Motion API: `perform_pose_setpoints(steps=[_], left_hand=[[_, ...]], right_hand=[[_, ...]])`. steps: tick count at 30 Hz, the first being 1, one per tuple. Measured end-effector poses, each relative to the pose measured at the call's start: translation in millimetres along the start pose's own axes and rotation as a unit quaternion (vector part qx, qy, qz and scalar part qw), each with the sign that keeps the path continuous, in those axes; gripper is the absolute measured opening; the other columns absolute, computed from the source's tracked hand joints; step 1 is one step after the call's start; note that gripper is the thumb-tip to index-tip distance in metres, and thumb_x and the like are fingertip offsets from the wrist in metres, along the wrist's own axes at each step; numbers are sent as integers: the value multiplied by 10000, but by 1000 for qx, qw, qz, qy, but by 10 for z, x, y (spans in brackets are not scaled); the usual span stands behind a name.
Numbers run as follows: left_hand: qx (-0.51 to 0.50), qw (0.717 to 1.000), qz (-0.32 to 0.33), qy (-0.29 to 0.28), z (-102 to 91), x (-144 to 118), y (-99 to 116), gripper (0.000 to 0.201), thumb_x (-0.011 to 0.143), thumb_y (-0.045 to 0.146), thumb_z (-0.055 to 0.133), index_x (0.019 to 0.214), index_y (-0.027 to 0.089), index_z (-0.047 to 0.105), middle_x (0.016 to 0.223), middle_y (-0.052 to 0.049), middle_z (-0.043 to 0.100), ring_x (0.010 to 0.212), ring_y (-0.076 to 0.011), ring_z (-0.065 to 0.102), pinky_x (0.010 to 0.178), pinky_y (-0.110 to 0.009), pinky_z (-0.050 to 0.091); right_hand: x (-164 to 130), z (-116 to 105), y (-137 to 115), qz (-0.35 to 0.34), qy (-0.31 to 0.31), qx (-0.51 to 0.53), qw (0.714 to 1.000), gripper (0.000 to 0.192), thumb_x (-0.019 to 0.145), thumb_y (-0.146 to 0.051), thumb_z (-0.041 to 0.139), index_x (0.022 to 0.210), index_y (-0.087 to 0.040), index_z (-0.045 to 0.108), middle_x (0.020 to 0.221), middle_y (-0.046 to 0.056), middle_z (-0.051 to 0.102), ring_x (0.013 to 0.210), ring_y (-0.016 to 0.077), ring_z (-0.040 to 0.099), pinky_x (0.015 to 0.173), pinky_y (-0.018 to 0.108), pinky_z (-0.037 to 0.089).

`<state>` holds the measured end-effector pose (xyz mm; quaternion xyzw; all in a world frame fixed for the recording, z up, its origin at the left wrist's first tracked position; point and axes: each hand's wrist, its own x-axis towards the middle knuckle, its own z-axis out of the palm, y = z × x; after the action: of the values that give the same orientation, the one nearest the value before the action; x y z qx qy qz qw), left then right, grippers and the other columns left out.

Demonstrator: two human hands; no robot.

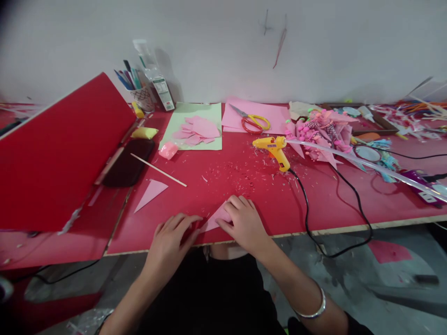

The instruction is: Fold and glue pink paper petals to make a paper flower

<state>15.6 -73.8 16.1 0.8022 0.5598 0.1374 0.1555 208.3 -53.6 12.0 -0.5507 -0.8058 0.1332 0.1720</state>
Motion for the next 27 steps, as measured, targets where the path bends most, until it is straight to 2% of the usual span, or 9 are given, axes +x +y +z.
perform_pose_setpoints(steps=[2, 6, 8, 14, 21, 27], left_hand=[[10, 1000, 15, -10, -5, 14, -8, 213, 838, 230, 441, 1038, 269, 504, 957, -8, 567, 873, -190, 516, 726, -314, 333], [27, 999, 28, -20, -12, 23, -11, 198, 849, 240, 422, 1028, 264, 506, 940, -11, 561, 846, -186, 518, 713, -309, 338], [28, 999, 27, -23, -12, 19, -12, 199, 852, 243, 418, 1032, 264, 500, 944, -11, 560, 848, -186, 517, 712, -310, 338], [25, 999, 21, -34, -17, 15, -15, 213, 847, 242, 427, 1049, 264, 491, 958, -15, 557, 872, -189, 517, 728, -318, 341], [26, 999, 32, -34, -30, 18, -23, 233, 844, 231, 424, 1066, 258, 491, 968, -22, 559, 879, -187, 518, 736, -313, 352], [20, 997, 55, -44, -44, 32, -50, 252, 848, 229, 416, 1091, 262, 471, 970, -23, 551, 887, -185, 516, 746, -315, 358]], right_hand=[[-1, 11, -55, 10, 3, -18, 1000, 189, 760, -372, 521, 768, -183, 508, 828, 46, 534, 804, 198, 467, 698, 316, 323], [-1, 64, -172, 50, 41, -45, 997, 428, 642, -544, 568, 854, -178, 507, 844, 70, 541, 816, 243, 463, 703, 352, 310], [-7, 79, -195, 64, 56, -47, 995, 495, 620, -565, 570, 915, -174, 500, 869, 82, 545, 833, 256, 463, 707, 360, 309], [-63, 35, -101, 65, 63, -28, 995, 348, 654, -385, 578, 928, -188, 495, 846, 68, 543, 828, 241, 462, 695, 344, 324], [-152, -7, 57, 66, 58, -8, 996, 158, 739, -250, 488, 887, -199, 507, 862, 55, 545, 822, 213, 466, 714, 338, 344], [-187, -62, 122, 54, 34, 2, 998, 157, 785, -185, 437, 922, -204, 512, 915, 55, 550, 859, 211, 473, 735, 345, 361]])
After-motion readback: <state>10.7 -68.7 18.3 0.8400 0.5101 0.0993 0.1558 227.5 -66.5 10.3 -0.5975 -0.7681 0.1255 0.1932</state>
